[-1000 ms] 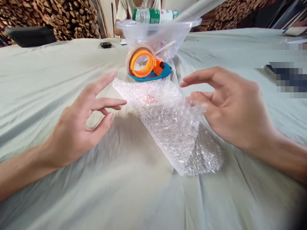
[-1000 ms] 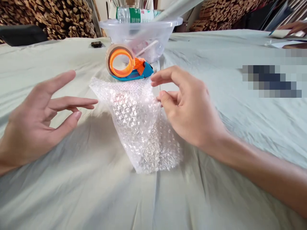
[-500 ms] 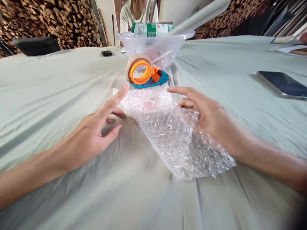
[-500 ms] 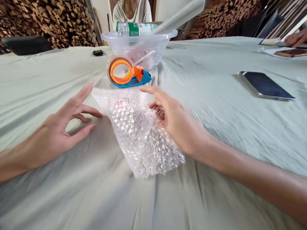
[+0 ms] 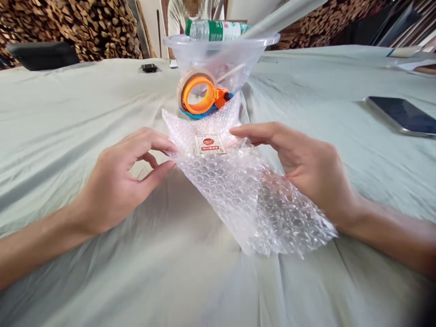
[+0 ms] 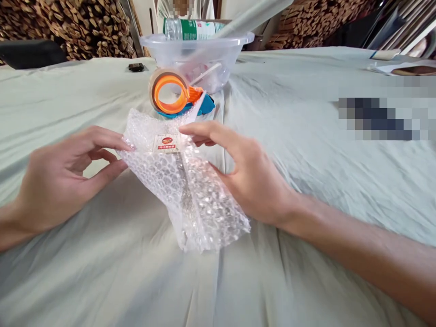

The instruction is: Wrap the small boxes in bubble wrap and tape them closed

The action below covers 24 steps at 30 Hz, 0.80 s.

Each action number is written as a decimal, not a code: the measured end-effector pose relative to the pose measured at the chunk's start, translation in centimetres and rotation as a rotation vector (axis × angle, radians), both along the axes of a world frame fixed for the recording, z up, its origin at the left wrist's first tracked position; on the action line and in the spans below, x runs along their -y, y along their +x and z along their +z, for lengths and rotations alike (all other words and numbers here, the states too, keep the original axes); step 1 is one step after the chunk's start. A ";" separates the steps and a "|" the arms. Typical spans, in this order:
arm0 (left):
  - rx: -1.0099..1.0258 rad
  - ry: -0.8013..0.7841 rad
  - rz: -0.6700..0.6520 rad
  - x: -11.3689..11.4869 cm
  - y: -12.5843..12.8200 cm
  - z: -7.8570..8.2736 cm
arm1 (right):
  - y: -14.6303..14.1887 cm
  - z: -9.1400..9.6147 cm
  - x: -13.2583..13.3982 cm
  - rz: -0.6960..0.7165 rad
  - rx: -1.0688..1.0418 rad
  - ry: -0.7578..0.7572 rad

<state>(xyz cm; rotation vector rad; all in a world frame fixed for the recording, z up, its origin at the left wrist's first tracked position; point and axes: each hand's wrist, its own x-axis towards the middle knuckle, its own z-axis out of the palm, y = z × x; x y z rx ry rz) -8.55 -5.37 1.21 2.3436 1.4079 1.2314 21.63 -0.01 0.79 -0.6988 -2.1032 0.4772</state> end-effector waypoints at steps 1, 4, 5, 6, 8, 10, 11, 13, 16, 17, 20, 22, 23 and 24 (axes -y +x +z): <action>0.005 0.002 -0.019 0.1 0.1 0.1 | -0.1 -0.1 0.1 0.022 0.007 -0.011; 0.015 0.003 -0.059 0.3 0.5 0.2 | -0.2 -0.5 0.1 0.070 0.000 -0.021; 0.015 0.008 -0.057 0.5 0.6 0.2 | -0.3 -0.5 0.0 0.082 -0.017 -0.007; 0.013 0.015 -0.046 0.6 0.7 0.2 | -0.3 -0.6 -0.2 0.088 -0.032 0.008; 0.012 0.033 -0.026 0.9 0.9 0.2 | -0.3 -0.5 -0.6 0.109 -0.037 0.036; 0.009 0.037 -0.018 1.1 1.1 0.2 | -0.3 -0.4 -1.1 0.165 0.019 0.068; 0.000 0.033 -0.020 1.2 1.3 0.2 | -0.2 -0.4 -1.3 0.203 0.063 0.090; -0.002 0.006 -0.040 1.3 1.5 0.1 | 0.0 -0.3 -1.7 0.268 0.142 0.150; 0.096 -0.055 -0.078 1.4 1.8 -0.1 | 0.1 -0.1 -1.7 0.251 0.213 0.209; 0.143 -0.079 -0.083 1.4 1.9 0.0 | 0.1 -0.1 -1.6 0.237 0.227 0.214; 0.223 -0.154 -0.098 1.3 2.0 0.2 | -0.1 -0.2 -1.3 0.217 0.263 0.239; 0.233 -0.177 -0.116 1.0 2.1 0.5 | -0.3 -0.5 -1.3 0.209 0.280 0.265; 0.233 -0.178 -0.125 0.8 2.2 0.6 | -0.4 -0.7 -1.4 0.209 0.270 0.287; 0.239 -0.168 -0.134 0.6 2.3 0.7 | -0.4 -0.8 -1.5 0.207 0.249 0.308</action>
